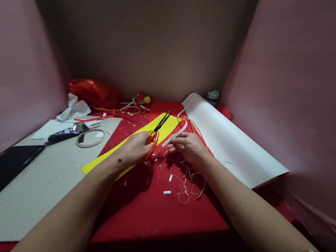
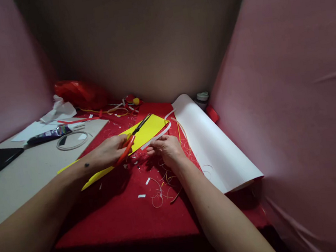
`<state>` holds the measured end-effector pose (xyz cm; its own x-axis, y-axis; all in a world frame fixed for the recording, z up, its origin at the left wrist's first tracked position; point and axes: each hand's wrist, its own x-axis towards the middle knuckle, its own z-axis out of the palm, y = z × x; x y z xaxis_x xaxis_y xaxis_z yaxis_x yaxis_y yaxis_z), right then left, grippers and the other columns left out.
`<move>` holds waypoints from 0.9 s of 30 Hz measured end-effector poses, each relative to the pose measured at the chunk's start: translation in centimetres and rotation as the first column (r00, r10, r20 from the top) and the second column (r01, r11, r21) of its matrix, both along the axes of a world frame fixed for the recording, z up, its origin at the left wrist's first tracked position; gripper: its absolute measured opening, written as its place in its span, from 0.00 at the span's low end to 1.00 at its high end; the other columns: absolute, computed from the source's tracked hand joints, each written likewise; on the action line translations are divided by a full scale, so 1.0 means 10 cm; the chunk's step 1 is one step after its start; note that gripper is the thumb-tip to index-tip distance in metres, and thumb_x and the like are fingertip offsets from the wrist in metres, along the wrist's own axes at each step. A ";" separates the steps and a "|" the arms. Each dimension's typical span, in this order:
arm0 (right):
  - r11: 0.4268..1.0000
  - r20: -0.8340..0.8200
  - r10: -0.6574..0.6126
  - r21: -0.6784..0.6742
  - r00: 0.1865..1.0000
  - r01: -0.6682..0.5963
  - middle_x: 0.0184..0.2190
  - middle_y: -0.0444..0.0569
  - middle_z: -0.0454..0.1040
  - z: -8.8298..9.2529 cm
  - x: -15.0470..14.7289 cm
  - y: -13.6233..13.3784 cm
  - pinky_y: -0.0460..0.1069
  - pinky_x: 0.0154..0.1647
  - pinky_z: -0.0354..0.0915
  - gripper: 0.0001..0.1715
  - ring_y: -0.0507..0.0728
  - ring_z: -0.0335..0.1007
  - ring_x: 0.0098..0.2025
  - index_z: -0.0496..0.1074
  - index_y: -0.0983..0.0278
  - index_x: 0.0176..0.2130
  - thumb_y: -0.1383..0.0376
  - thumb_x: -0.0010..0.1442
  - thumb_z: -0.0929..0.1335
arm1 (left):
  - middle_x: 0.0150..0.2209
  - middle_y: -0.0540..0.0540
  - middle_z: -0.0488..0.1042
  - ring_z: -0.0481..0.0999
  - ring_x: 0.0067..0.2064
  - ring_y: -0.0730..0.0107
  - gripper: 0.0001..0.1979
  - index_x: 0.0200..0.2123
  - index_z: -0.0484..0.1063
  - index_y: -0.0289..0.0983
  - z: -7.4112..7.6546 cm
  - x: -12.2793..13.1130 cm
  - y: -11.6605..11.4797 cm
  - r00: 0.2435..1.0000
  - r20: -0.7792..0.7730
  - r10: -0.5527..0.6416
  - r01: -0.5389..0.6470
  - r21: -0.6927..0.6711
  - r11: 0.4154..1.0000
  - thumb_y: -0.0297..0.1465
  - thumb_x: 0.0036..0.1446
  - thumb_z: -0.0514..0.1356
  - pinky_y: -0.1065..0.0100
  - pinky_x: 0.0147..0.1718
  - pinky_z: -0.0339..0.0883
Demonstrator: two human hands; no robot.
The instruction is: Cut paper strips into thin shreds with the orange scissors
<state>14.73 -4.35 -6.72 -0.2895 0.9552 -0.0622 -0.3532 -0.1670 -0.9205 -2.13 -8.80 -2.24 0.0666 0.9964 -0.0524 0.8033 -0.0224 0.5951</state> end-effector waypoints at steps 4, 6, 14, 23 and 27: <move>0.999 -0.001 -0.045 0.008 0.999 0.045 0.18 0.47 0.72 0.00 0.00 0.01 0.46 0.22 0.71 0.06 0.52 0.71 0.20 0.68 0.68 0.22 0.75 0.41 0.70 | 0.27 0.45 0.70 0.63 0.25 0.71 0.13 0.27 0.64 0.37 -0.06 -0.03 0.01 0.968 -0.232 -0.096 0.102 0.014 0.995 0.42 0.50 0.52 0.70 0.24 0.53; 0.999 -0.006 -0.051 0.013 0.999 0.052 0.18 0.47 0.73 0.02 -0.01 0.01 0.46 0.22 0.71 0.06 0.51 0.70 0.20 0.69 0.67 0.22 0.74 0.41 0.70 | 0.25 0.45 0.69 0.61 0.23 0.72 0.15 0.26 0.65 0.37 -0.15 -0.04 0.03 0.958 -0.253 -0.138 0.146 0.016 0.989 0.44 0.50 0.52 0.70 0.22 0.50; 0.997 -0.041 -0.075 -0.004 0.996 0.075 0.19 0.49 0.73 0.05 0.02 0.03 0.49 0.27 0.72 0.04 0.53 0.71 0.21 0.68 0.68 0.21 0.75 0.42 0.68 | 0.25 0.43 0.67 0.59 0.22 0.70 0.12 0.27 0.64 0.38 -0.23 -0.04 0.02 0.917 -0.383 -0.116 0.137 0.029 0.990 0.40 0.52 0.51 0.67 0.22 0.47; 0.997 -0.045 -0.074 -0.023 0.996 0.073 0.21 0.50 0.73 0.06 0.04 0.03 0.50 0.30 0.73 0.06 0.53 0.73 0.24 0.68 0.68 0.22 0.77 0.45 0.66 | 0.27 0.40 0.68 0.59 0.22 0.68 0.16 0.31 0.64 0.37 -0.20 -0.01 -0.02 0.872 -0.475 -0.119 0.138 0.006 0.990 0.44 0.53 0.48 0.67 0.22 0.47; 0.995 -0.058 -0.080 -0.063 0.995 0.077 0.20 0.49 0.73 0.07 0.04 0.03 0.50 0.30 0.73 0.06 0.54 0.73 0.24 0.67 0.68 0.21 0.77 0.45 0.66 | 0.30 0.38 0.70 0.64 0.25 0.64 0.17 0.33 0.65 0.36 -0.21 -0.03 -0.01 0.855 -0.499 -0.138 0.166 0.012 0.986 0.43 0.53 0.47 0.66 0.23 0.49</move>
